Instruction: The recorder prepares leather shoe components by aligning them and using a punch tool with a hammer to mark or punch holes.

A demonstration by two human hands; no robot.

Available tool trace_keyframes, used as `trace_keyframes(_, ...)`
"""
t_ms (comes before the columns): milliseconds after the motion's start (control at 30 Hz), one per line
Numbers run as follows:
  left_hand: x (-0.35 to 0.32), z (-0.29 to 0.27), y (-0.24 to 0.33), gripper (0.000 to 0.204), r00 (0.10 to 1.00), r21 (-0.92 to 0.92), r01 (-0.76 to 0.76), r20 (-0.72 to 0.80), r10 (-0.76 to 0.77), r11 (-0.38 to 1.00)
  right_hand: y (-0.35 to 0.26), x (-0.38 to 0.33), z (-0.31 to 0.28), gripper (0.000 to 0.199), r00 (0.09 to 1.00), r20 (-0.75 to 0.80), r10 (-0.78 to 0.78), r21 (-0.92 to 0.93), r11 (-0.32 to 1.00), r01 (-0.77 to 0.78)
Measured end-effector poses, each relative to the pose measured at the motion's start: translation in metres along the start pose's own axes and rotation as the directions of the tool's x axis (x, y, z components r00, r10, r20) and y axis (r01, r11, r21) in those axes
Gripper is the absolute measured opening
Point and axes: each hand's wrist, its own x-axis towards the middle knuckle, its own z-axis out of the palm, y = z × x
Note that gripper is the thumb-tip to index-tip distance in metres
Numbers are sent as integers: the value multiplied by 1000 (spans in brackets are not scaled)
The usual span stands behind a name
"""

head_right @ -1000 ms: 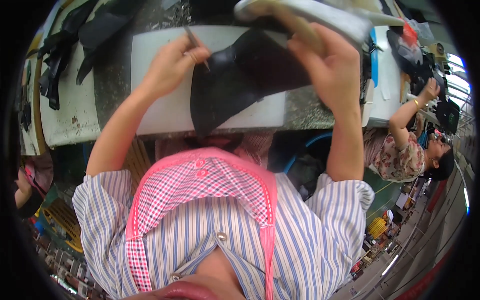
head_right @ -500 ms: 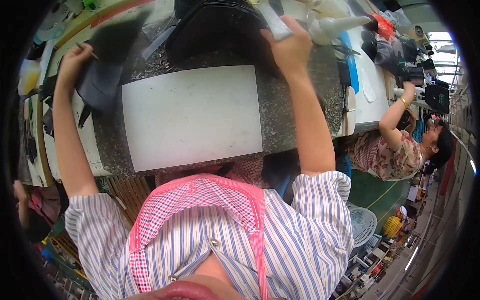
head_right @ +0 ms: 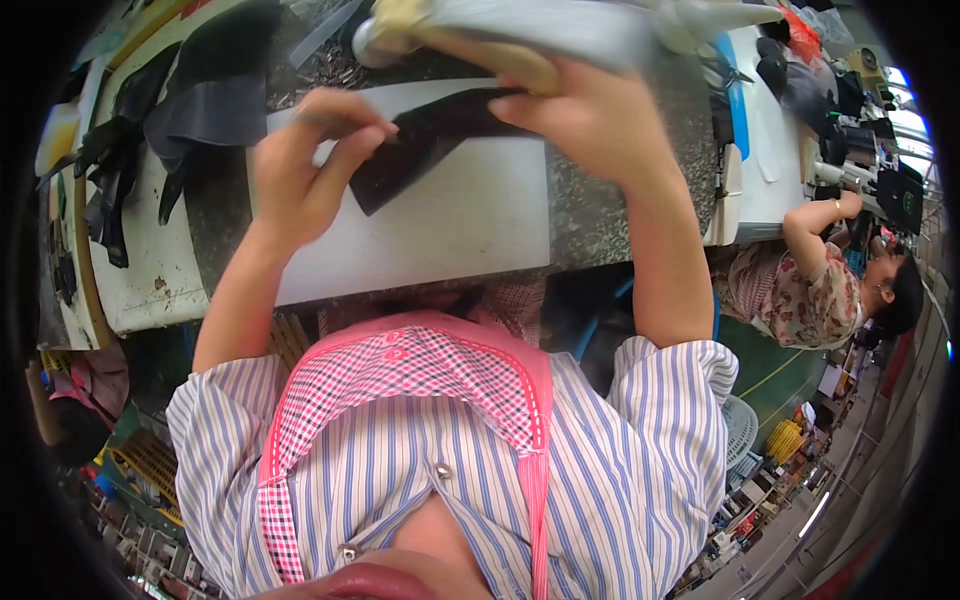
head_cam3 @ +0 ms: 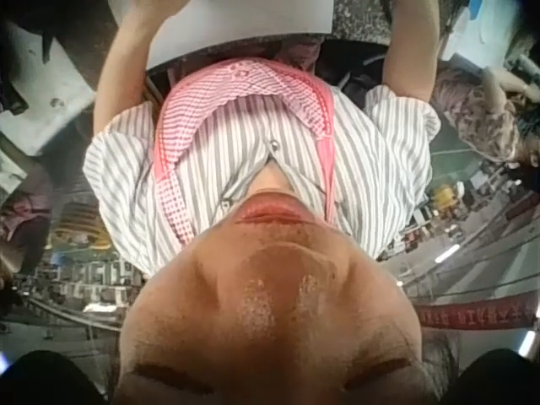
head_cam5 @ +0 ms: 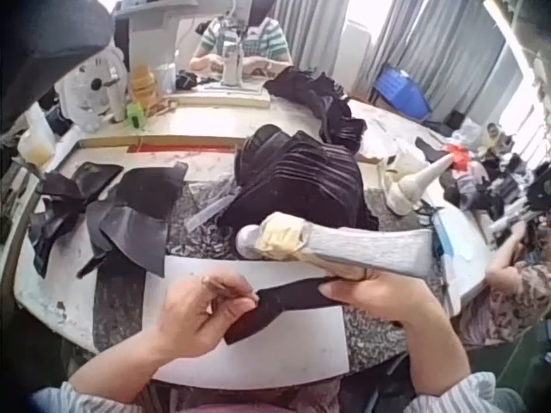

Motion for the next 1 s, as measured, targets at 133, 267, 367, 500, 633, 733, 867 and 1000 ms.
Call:
trace_keyframes(133, -20, 5, -19, 11, 979, 151, 194, -85, -183, 969, 1, 32, 18, 26, 972, 210, -107, -205, 967, 151)
trace_keyframes(267, -6, -36, 12, 18, 864, -158, -144, -502, 46, 977, -23, 37, -1, 18, 937, 314, -155, 113, 986, 125)
trace_keyframes(367, 2, -33, 31, 22, 928, -266, -225, -351, 124, 937, -42, 28, -28, 22, 932, 356, -70, 428, 899, -97)
trace_keyframes(500, -27, -24, 28, 19, 970, -352, -132, -240, 46, 927, -12, 48, 2, 17, 883, 454, -115, 598, 774, -206)
trace_keyframes(633, -20, -18, 23, 15, 980, -362, -70, -199, -3, 930, 39, 77, 24, 17, 558, 234, -796, 903, 391, 179)
trace_keyframes(733, -17, -20, 21, 12, 981, -266, -1, -187, -50, 964, 10, 52, -3, 17, 900, 435, 39, 579, 753, -313)
trace_keyframes(867, -13, -15, 18, 8, 972, -514, 36, -182, -150, 857, 8, 49, -7, 16, 922, 376, 91, 520, 803, -291)
trace_keyframes(1000, -10, 2, 4, 6, 996, 187, 90, -21, -87, 978, 8, 56, 9, 11, 933, 336, 131, 156, 969, -192)
